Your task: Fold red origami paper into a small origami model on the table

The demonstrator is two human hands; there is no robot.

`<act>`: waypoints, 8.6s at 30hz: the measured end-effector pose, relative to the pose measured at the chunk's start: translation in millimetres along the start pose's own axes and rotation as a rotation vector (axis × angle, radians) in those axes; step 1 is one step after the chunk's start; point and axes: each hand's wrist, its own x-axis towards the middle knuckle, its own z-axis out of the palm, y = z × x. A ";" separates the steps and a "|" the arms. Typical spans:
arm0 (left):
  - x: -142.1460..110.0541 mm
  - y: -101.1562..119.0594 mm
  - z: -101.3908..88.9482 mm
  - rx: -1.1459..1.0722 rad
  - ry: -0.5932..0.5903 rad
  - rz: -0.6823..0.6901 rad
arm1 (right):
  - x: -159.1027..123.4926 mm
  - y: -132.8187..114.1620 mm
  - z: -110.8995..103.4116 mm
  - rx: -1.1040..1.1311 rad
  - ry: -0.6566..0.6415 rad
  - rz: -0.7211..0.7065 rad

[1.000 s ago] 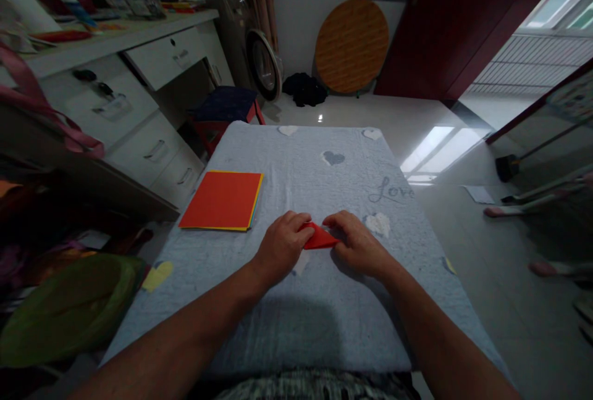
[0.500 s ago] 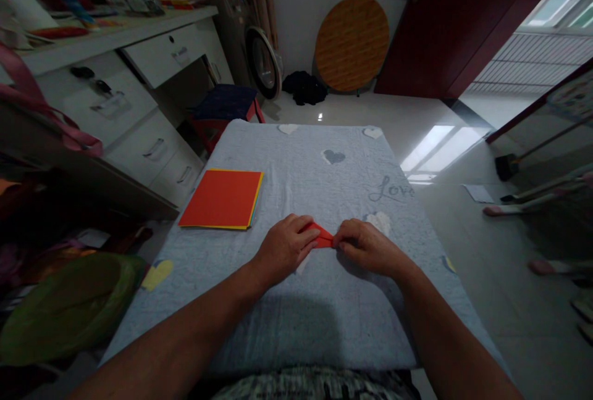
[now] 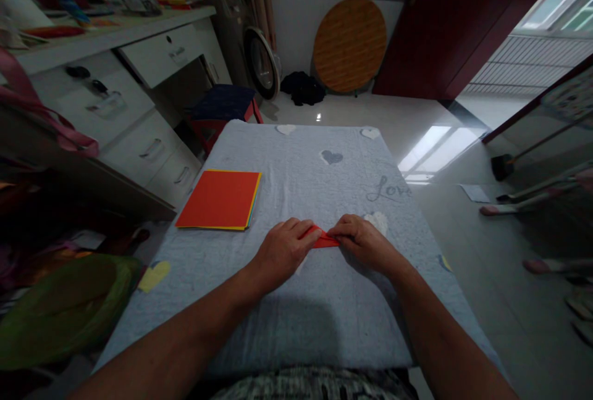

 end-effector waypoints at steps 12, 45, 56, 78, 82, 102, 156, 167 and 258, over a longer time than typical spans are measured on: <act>1.8 1.5 -1.4 0.048 -0.084 -0.041 | -0.2 0.5 -3.2 0.015 0.010 0.033; -1.3 -1.3 -4.4 0.072 -0.122 0.002 | -9.0 -3.9 -6.0 -0.262 -0.077 -0.071; -1.4 -1.4 -6.5 0.041 -0.134 0.009 | -10.7 -3.2 -9.1 -0.144 -0.074 -0.107; -4.8 -6.2 -5.2 0.065 -0.150 0.015 | -15.2 5.0 -19.9 -0.139 -0.154 -0.090; -3.4 -5.6 -5.8 0.087 -0.164 0.014 | -12.4 -0.1 -14.5 -0.113 -0.067 -0.087; -6.2 -7.1 -2.9 0.069 -0.133 0.003 | -14.8 -0.8 -17.0 -0.096 -0.158 -0.100; -5.5 -15.7 -15.5 -0.342 0.101 -0.393 | -6.1 -5.2 6.1 -0.118 0.131 0.004; -3.7 -14.9 -21.2 -0.902 0.153 -0.586 | -5.0 -10.5 16.5 -0.091 0.124 0.022; 4.7 4.9 -10.7 -1.513 0.054 -0.454 | 9.3 -27.0 28.0 0.459 0.119 0.105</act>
